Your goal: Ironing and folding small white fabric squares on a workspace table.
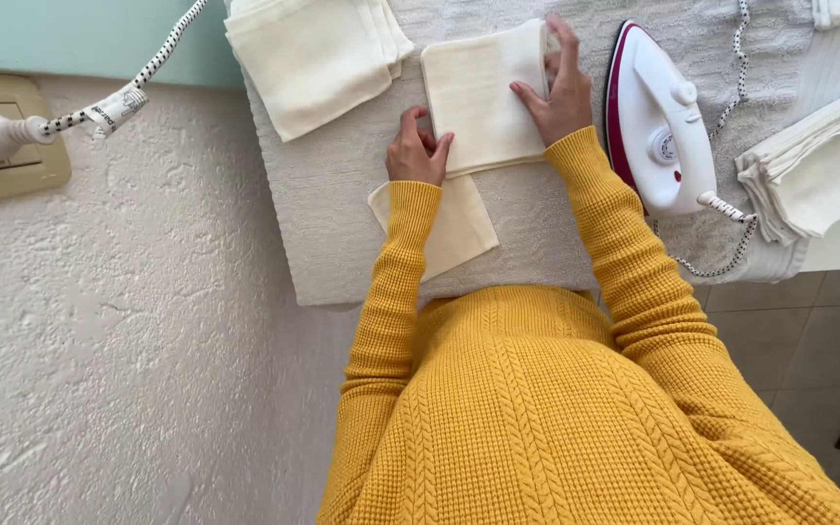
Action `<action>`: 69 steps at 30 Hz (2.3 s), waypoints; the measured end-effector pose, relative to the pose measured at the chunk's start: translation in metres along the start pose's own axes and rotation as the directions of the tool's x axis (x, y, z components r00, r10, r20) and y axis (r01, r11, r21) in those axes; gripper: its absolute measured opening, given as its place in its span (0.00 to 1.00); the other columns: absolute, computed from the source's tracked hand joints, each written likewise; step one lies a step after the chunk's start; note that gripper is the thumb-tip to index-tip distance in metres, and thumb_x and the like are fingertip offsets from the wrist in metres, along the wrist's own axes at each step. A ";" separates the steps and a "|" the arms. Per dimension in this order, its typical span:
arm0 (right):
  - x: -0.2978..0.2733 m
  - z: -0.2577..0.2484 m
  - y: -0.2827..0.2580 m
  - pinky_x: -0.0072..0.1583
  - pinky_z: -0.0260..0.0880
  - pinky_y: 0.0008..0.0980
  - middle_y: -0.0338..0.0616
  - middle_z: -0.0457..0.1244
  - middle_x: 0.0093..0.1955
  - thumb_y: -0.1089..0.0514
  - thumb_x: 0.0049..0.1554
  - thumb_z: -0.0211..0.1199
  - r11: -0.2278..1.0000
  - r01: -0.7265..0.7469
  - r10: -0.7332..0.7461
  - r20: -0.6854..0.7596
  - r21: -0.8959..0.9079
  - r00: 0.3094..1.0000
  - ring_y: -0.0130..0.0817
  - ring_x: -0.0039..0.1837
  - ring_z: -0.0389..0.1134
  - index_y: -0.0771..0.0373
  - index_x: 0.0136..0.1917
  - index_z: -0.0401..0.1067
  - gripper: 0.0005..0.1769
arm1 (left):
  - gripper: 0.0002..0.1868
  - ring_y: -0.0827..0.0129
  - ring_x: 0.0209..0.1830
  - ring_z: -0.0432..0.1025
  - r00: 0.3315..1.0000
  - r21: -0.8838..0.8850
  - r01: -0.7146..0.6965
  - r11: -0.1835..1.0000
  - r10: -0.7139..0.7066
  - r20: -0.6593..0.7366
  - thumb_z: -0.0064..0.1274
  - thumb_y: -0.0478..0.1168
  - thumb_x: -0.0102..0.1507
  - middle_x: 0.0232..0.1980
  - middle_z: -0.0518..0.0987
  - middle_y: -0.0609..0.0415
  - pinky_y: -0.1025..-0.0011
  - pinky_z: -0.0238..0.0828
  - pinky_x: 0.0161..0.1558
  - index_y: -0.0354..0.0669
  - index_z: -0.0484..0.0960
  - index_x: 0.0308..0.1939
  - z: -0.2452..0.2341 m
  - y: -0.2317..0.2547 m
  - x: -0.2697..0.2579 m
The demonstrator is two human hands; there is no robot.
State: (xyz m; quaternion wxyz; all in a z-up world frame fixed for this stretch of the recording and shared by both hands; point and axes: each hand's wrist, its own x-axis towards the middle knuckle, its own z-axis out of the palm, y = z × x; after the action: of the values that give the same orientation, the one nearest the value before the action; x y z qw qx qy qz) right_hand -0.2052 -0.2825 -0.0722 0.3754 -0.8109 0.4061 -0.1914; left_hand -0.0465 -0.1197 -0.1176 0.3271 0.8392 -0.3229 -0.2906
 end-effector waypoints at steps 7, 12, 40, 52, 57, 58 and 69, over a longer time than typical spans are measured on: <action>-0.064 0.013 -0.026 0.68 0.59 0.47 0.46 0.61 0.66 0.49 0.55 0.78 0.755 0.452 -0.487 0.056 -0.474 0.872 0.46 0.69 0.59 0.55 0.60 0.69 0.26 | 0.29 0.61 0.25 0.81 0.994 0.011 0.048 0.999 -0.048 0.096 0.65 0.46 0.61 0.26 0.84 0.52 0.65 0.79 0.37 0.43 0.67 0.58 -0.006 0.002 0.003; -0.071 0.033 -0.020 0.70 0.59 0.43 0.39 0.65 0.64 0.54 0.55 0.73 0.772 0.507 -0.468 0.197 -0.384 0.862 0.40 0.68 0.62 0.57 0.59 0.73 0.20 | 0.28 0.61 0.26 0.83 0.985 -0.081 0.114 0.990 -0.102 0.140 0.63 0.44 0.60 0.25 0.85 0.51 0.68 0.80 0.35 0.43 0.66 0.58 -0.011 0.002 0.007; -0.045 -0.018 0.012 0.77 0.65 0.43 0.52 0.58 0.74 0.48 0.62 0.73 0.891 0.004 0.029 -0.066 0.453 0.997 0.42 0.75 0.62 0.63 0.72 0.55 0.37 | 0.20 0.61 0.41 0.83 0.966 -0.447 -0.175 0.877 0.241 0.095 0.52 0.47 0.69 0.44 0.84 0.46 0.66 0.84 0.43 0.37 0.75 0.58 0.014 0.068 -0.009; -0.098 0.017 -0.024 0.68 0.70 0.44 0.44 0.64 0.62 0.49 0.53 0.75 0.810 -0.453 0.053 0.722 0.374 0.690 0.37 0.65 0.67 0.65 0.67 0.62 0.36 | 0.18 0.73 0.42 0.72 0.996 -0.777 0.028 0.628 0.048 0.075 0.46 0.43 0.75 0.50 0.78 0.51 0.73 0.73 0.43 0.33 0.73 0.63 -0.027 -0.083 -0.157; -0.093 0.017 -0.062 0.69 0.72 0.43 0.52 0.61 0.67 0.47 0.49 0.78 0.991 -0.091 0.038 0.440 0.100 0.897 0.46 0.70 0.62 0.59 0.69 0.61 0.42 | 0.24 0.71 0.41 0.75 0.977 -0.510 0.209 0.834 -0.157 0.143 0.48 0.44 0.74 0.46 0.82 0.44 0.73 0.74 0.43 0.38 0.70 0.71 -0.040 -0.059 -0.153; -0.082 0.012 -0.075 0.69 0.72 0.43 0.52 0.61 0.67 0.47 0.49 0.78 0.992 -0.080 0.028 0.445 0.100 0.895 0.46 0.70 0.62 0.59 0.69 0.61 0.42 | 0.24 0.71 0.41 0.75 0.978 -0.516 0.205 0.832 -0.159 0.132 0.48 0.44 0.74 0.46 0.82 0.44 0.73 0.74 0.43 0.38 0.70 0.71 -0.044 -0.051 -0.157; -0.045 -0.021 -0.085 0.60 0.76 0.41 0.47 0.71 0.57 0.53 0.52 0.70 0.980 0.063 -0.193 0.821 0.189 0.537 0.38 0.57 0.74 0.59 0.64 0.71 0.27 | 0.19 0.65 0.50 0.80 0.993 -0.829 0.110 0.549 -0.020 0.119 0.48 0.40 0.74 0.55 0.84 0.44 0.67 0.79 0.53 0.36 0.73 0.68 -0.005 -0.098 -0.184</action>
State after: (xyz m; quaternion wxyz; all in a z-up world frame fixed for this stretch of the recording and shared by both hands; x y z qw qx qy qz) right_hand -0.2013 -0.2224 0.0059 0.5625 -0.8039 0.1037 0.1631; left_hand -0.1229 0.0740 -0.1356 0.6586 0.5808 -0.1308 -0.4602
